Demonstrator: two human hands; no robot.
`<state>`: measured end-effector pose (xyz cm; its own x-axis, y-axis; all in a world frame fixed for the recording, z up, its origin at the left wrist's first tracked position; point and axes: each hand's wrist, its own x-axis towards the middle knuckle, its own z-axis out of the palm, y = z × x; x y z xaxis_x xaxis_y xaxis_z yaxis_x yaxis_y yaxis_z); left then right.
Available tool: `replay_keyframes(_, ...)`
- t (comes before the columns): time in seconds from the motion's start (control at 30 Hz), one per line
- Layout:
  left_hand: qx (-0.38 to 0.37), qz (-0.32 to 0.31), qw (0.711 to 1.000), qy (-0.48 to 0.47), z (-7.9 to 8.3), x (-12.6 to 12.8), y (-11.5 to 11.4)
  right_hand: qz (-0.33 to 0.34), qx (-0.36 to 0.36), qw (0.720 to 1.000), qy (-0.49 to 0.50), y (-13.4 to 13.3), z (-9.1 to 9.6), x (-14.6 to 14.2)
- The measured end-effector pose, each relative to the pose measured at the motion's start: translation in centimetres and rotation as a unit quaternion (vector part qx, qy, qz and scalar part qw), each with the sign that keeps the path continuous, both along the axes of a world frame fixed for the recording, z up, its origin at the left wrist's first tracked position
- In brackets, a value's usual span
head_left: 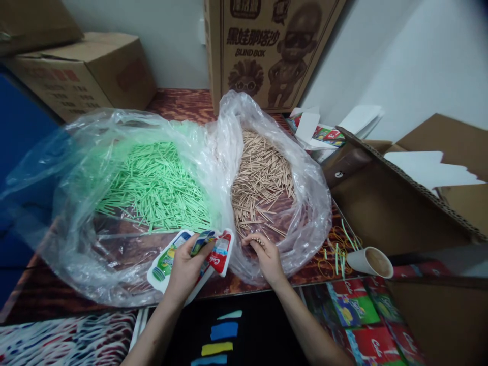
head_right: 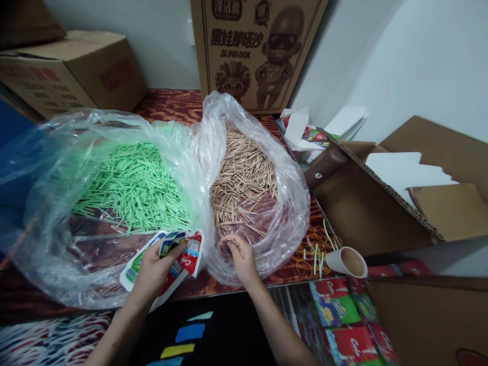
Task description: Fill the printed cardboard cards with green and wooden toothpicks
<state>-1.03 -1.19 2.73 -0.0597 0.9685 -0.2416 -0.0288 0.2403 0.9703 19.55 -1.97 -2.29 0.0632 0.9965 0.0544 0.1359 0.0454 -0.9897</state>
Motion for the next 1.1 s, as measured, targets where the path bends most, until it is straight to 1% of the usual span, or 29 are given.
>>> replay_keyframes(0.1,0.015,-0.041,0.999,0.023,0.3,0.6,-0.2,-0.004,0.002,1.0,0.005,0.0,0.7,0.0)
replay_keyframes(0.2,0.013,-0.065,0.998,0.019,0.6,1.1,-0.4,-0.004,0.004,1.0,0.022,0.3,2.0,-0.2)
replay_keyframes(0.23,0.012,-0.069,0.997,0.014,0.6,1.2,-0.4,-0.006,-0.001,0.999,0.051,0.6,2.6,-0.2)
replay_keyframes(0.3,0.01,-0.076,0.997,0.004,0.5,1.4,-0.5,-0.01,-0.028,0.987,0.158,1.3,4.1,-0.5)
replay_keyframes(0.33,0.01,-0.078,0.997,0.002,0.5,1.4,-0.5,-0.009,-0.05,0.972,0.231,1.8,4.9,-0.7)
replay_keyframes(0.4,0.009,-0.078,0.997,0.002,0.2,1.4,-0.6,0.009,-0.098,0.924,0.369,3.0,6.4,-1.1)
replay_keyframes(0.43,0.01,-0.077,0.997,0.004,0.1,1.3,-0.6,0.026,-0.12,0.9,0.418,3.5,7.0,-1.4)
replay_keyframes(0.5,0.013,-0.076,0.997,0.006,0.0,1.2,-0.7,0.058,-0.151,0.865,0.476,4.5,7.9,-1.9)
replay_keyframes(0.57,0.019,-0.074,0.997,0.002,-0.1,1.2,-0.7,0.083,-0.163,0.852,0.491,5.1,8.4,-2.5)
replay_keyframes(0.63,0.018,-0.07,0.997,-0.009,-0.2,1.1,-0.8,0.097,-0.164,0.851,0.49,5.4,8.5,-2.9)
replay_keyframes(0.73,-0.001,-0.053,0.998,-0.039,-0.3,1.1,-0.8,0.111,-0.177,0.861,0.464,5.1,8.4,-3.4)
replay_keyframes(0.83,-0.022,-0.041,0.996,-0.074,-0.6,1.0,-0.7,0.105,-0.186,0.881,0.421,4.5,8.5,-3.4)
replay_keyframes(0.9,-0.029,-0.038,0.995,-0.088,-0.8,0.9,-0.7,0.1,-0.175,0.899,0.389,4.1,8.7,-3.4)
replay_keyframes(0.97,-0.031,-0.034,0.995,-0.091,-0.8,0.8,-0.7,0.11,-0.164,0.912,0.359,3.8,8.9,-3.3)
replay_keyframes(1.03,-0.03,-0.039,0.995,-0.09,-0.6,0.7,-0.7,0.123,-0.165,0.919,0.336,3.7,9.1,-3.1)
replay_keyframes(1.1,-0.025,-0.053,0.994,-0.093,-0.2,0.7,-0.7,0.12,-0.175,0.921,0.325,3.8,9.0,-3.0)
